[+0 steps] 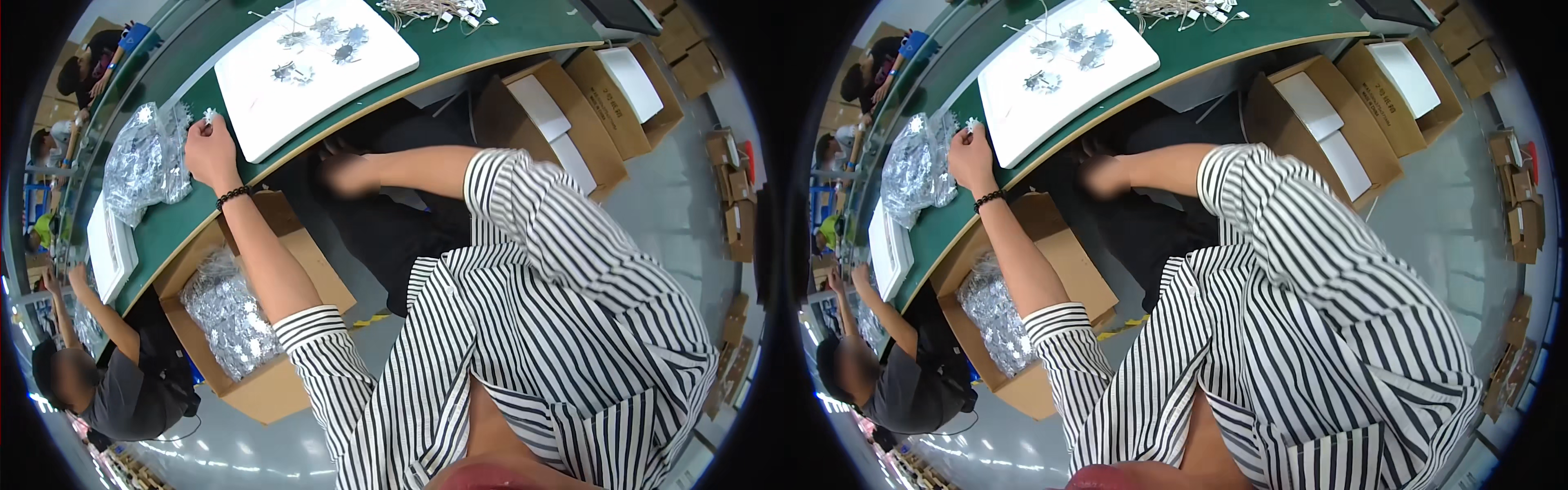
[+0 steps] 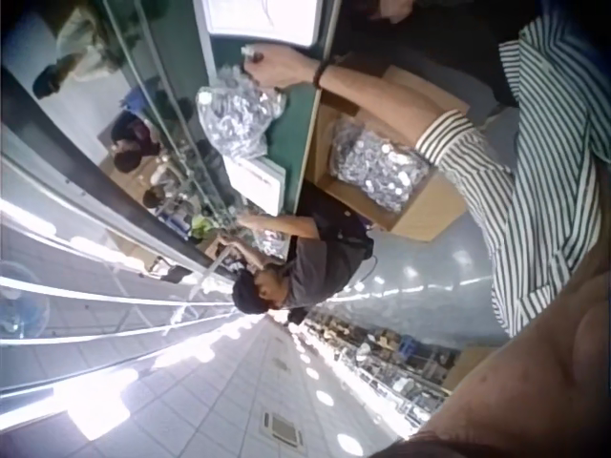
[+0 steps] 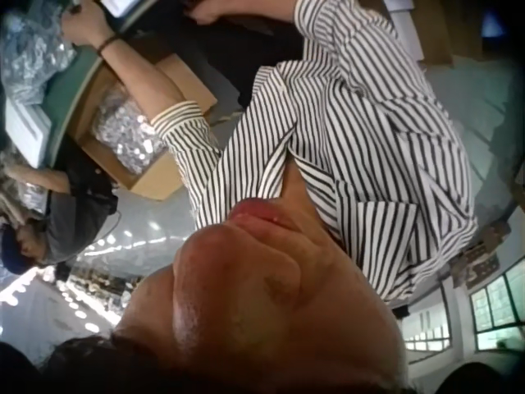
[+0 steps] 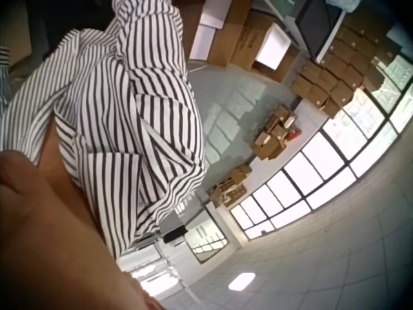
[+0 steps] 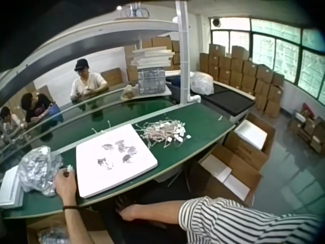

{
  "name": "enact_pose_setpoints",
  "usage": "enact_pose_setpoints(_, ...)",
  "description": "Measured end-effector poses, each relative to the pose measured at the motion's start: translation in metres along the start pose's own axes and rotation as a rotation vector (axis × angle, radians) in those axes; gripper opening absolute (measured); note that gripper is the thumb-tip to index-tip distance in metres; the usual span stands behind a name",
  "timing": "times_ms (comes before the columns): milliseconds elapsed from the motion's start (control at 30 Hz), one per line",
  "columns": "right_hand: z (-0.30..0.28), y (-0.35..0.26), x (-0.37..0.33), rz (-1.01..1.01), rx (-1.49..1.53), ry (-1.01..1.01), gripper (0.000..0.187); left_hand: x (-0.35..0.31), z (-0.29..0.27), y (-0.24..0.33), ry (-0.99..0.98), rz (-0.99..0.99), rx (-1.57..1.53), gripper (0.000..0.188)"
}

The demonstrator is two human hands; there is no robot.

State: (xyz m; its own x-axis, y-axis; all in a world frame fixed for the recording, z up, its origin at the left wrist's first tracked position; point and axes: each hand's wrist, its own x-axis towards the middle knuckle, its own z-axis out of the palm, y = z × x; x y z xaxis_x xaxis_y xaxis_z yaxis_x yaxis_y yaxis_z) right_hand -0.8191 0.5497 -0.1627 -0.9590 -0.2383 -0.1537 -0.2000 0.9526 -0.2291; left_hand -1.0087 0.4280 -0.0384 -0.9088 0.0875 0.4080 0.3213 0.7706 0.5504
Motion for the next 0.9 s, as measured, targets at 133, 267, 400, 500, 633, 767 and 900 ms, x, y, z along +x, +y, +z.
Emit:
enact_pose_setpoints(133,-0.005,0.007,-0.033,-0.216,-0.189,-0.470,0.036,0.000,-0.001,0.009,-0.032,-0.021,-0.045,0.046)
enact_pose_setpoints(267,-0.036,0.051,-0.072,-0.448,-0.402,0.021,0.030,0.001,-0.008,0.009,-0.028,-0.006,-0.085,0.042)
enact_pose_setpoints(400,-0.011,0.110,-0.102,0.138,0.011,0.160,0.029,0.003,-0.003,-0.007,0.029,0.040,-0.064,0.045)
enact_pose_setpoints(500,-0.014,0.166,-0.189,0.305,-0.102,0.014,0.030,-0.004,-0.011,0.002,-0.037,-0.003,-0.037,0.047)
enact_pose_setpoints(633,-0.135,0.131,-0.278,0.295,0.692,0.064,0.027,-0.012,-0.018,0.007,0.072,-0.013,-0.177,0.045)
enact_pose_setpoints(767,-0.176,0.129,-0.257,0.503,0.305,0.834,0.017,-0.015,-0.023,0.016,0.085,-0.208,-0.454,0.046)
enact_pose_setpoints(900,-0.152,0.163,-0.216,0.423,0.115,0.865,0.020,-0.014,-0.024,0.014,0.183,-0.283,-0.525,0.038)
